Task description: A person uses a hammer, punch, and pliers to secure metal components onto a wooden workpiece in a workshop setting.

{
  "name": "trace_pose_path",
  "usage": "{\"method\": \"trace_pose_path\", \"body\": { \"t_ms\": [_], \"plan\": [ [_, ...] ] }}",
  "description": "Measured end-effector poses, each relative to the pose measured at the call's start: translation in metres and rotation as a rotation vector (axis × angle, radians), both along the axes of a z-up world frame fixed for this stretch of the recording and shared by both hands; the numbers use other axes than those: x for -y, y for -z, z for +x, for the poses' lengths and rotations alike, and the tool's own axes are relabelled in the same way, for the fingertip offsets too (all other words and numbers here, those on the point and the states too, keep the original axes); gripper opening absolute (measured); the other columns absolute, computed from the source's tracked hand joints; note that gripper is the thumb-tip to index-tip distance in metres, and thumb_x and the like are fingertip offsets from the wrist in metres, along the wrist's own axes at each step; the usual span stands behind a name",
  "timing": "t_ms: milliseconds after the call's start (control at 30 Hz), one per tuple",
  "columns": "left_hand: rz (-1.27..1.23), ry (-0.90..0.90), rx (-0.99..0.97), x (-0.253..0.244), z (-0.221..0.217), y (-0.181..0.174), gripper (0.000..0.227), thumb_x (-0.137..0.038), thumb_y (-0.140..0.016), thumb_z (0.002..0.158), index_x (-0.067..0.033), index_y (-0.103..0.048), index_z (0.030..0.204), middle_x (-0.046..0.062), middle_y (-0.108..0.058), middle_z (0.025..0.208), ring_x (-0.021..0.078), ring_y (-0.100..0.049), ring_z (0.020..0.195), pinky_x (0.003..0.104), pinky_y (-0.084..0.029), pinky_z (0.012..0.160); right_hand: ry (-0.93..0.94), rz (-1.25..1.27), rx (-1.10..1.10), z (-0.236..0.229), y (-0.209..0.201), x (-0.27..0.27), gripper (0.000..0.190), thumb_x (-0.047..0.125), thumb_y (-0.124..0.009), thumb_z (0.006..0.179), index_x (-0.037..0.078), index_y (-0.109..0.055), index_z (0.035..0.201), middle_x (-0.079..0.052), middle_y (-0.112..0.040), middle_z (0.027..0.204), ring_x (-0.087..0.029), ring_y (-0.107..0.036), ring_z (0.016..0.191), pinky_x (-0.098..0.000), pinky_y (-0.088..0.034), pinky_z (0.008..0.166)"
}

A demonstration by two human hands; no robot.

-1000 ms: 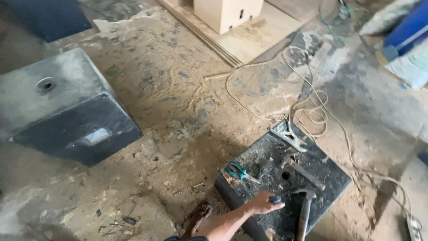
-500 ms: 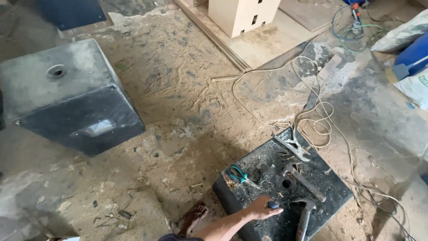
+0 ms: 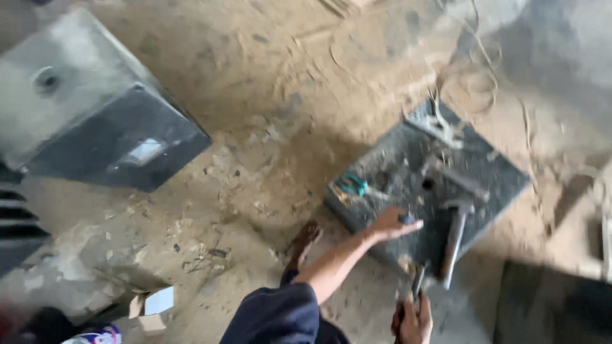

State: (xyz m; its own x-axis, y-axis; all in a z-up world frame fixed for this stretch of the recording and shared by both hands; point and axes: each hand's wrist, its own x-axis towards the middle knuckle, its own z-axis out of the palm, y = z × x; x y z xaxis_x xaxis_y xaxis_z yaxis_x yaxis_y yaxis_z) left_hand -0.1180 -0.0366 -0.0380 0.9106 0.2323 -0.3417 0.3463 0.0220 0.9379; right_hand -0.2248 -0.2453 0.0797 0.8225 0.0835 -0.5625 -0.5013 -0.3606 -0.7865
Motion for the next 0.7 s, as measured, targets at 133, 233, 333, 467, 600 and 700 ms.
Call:
{"method": "trace_pose_path", "body": {
  "t_ms": [133,233,333,467,600,700],
  "plan": [
    [0.068,0.013,-0.149,-0.015,0.011,-0.025,0.058,-0.062,-0.067,0.085,-0.0193,-0.041,0.057,-0.004,-0.044,0.055,0.0101,-0.043,0.059,0.033,-0.034,0.058,0.015,-0.038,-0.055,0.012,0.006,-0.007,0.044,0.018,-0.052,0.101,0.012,-0.052,0.145,-0.009,-0.045,0.055,-0.017,-0.036,0.035,-0.0344,-0.03,0.031],
    [0.004,0.015,-0.105,-0.02,0.026,-0.006,0.058,-0.07,-0.072,0.08,-0.0187,-0.055,0.062,-0.001,-0.052,0.055,0.015,-0.046,0.051,0.033,-0.04,0.058,-0.051,0.014,0.043,0.014,0.022,0.003,0.048,0.009,-0.047,0.106,0.004,-0.041,0.153,-0.015,-0.053,0.062,-0.021,-0.05,0.035,-0.0326,-0.04,0.03],
    [-0.054,-0.04,0.099,-0.008,0.03,0.034,0.058,-0.057,-0.079,0.086,-0.0196,-0.05,0.053,-0.005,-0.048,0.047,0.0078,-0.046,0.048,0.026,-0.037,0.055,-0.036,0.055,0.029,0.005,0.006,0.001,0.045,0.011,-0.047,0.106,-0.001,-0.041,0.15,-0.013,-0.051,0.053,-0.02,-0.045,0.03,-0.0323,-0.038,0.026],
    [-0.045,-0.059,0.139,-0.01,0.02,0.014,0.056,-0.046,-0.08,0.086,-0.0177,-0.046,0.052,-0.009,-0.044,0.047,0.006,-0.041,0.049,0.024,-0.035,0.054,-0.003,0.077,0.035,0.0,-0.003,0.002,0.047,0.009,-0.046,0.107,-0.004,-0.039,0.151,-0.013,-0.052,0.057,-0.019,-0.048,0.032,-0.032,-0.038,0.026],
    [-0.047,0.05,0.351,-0.01,0.024,0.02,0.049,-0.05,-0.063,0.097,-0.0218,-0.046,0.061,-0.008,-0.041,0.05,0.0083,-0.037,0.042,0.027,-0.033,0.046,-0.106,-0.023,0.015,0.005,-0.018,0.002,0.053,0.025,-0.047,0.106,0.007,-0.038,0.154,-0.002,-0.048,0.058,-0.011,-0.04,0.039,-0.0276,-0.037,0.032],
    [-0.013,0.073,0.365,-0.008,0.028,0.034,0.049,-0.053,-0.064,0.097,-0.0207,-0.051,0.062,-0.008,-0.045,0.05,0.0076,-0.039,0.041,0.026,-0.036,0.045,-0.074,-0.033,-0.024,0.005,-0.026,0.002,0.054,0.027,-0.047,0.105,0.008,-0.038,0.155,-0.001,-0.048,0.06,-0.01,-0.041,0.041,-0.0273,-0.038,0.033]
  ]
}}
